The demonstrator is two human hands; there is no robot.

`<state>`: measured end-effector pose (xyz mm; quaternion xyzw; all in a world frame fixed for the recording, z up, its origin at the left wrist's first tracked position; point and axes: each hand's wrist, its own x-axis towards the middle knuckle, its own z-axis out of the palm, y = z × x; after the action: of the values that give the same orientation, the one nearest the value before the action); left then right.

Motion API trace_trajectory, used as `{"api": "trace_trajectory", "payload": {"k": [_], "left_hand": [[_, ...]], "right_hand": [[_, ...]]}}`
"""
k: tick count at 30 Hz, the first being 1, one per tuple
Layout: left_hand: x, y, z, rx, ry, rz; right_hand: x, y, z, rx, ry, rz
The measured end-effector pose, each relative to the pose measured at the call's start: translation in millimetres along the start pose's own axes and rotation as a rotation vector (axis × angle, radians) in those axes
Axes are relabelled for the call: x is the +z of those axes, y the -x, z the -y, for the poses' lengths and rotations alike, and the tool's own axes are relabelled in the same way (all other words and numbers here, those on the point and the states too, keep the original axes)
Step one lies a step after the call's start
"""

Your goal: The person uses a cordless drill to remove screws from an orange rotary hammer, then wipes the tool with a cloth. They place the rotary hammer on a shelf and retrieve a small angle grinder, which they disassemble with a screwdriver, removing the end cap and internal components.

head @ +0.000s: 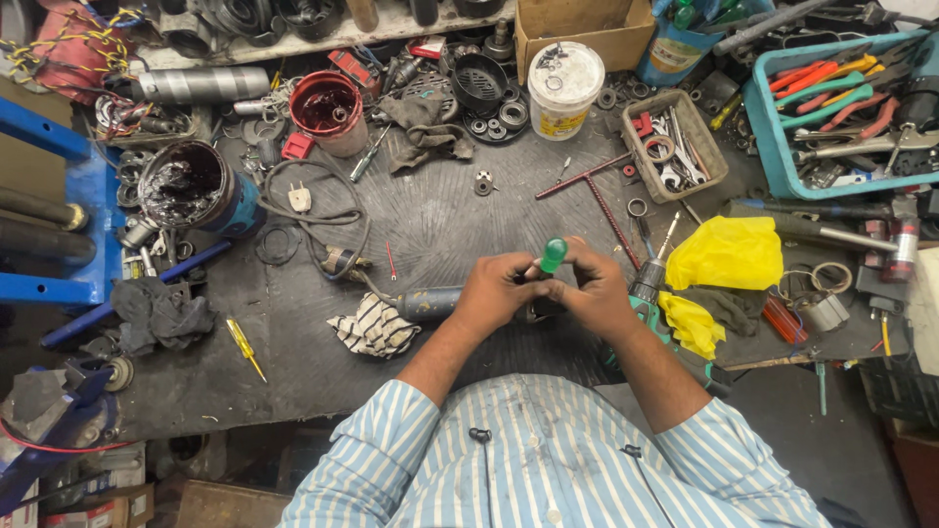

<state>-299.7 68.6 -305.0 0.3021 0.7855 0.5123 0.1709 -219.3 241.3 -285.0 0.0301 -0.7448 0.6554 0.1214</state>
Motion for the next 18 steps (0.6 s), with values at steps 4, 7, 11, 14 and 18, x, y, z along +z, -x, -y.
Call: {"api": "trace_trajectory", "payload": {"k": [4,7,11,14,18], "left_hand": [[-6.2,0.8,-4.1,0.067,0.114,0.071],[-7.9,0.1,-1.3,0.145,0.210,0.092],[-4.3,-1.6,2.8,0.081,0.163,0.017],[-3.7,-1.8,3.6,-0.002,0.156,0.055],[-7.7,-0.8,0.5,0.178,0.152,0.027]], "right_hand": [[1.9,1.7,-2.4,-0.115,0.121,-0.099],[-1.3,2.0,-0.3,-0.242,0.144,-0.059],[-2.4,2.9,0.9,-0.226,0.165,-0.016],[0.4,3.0,-0.1,-0.156,0.023,-0.058],[0.9,2.4,4.8,-0.193,0.187,-0.042]]}}
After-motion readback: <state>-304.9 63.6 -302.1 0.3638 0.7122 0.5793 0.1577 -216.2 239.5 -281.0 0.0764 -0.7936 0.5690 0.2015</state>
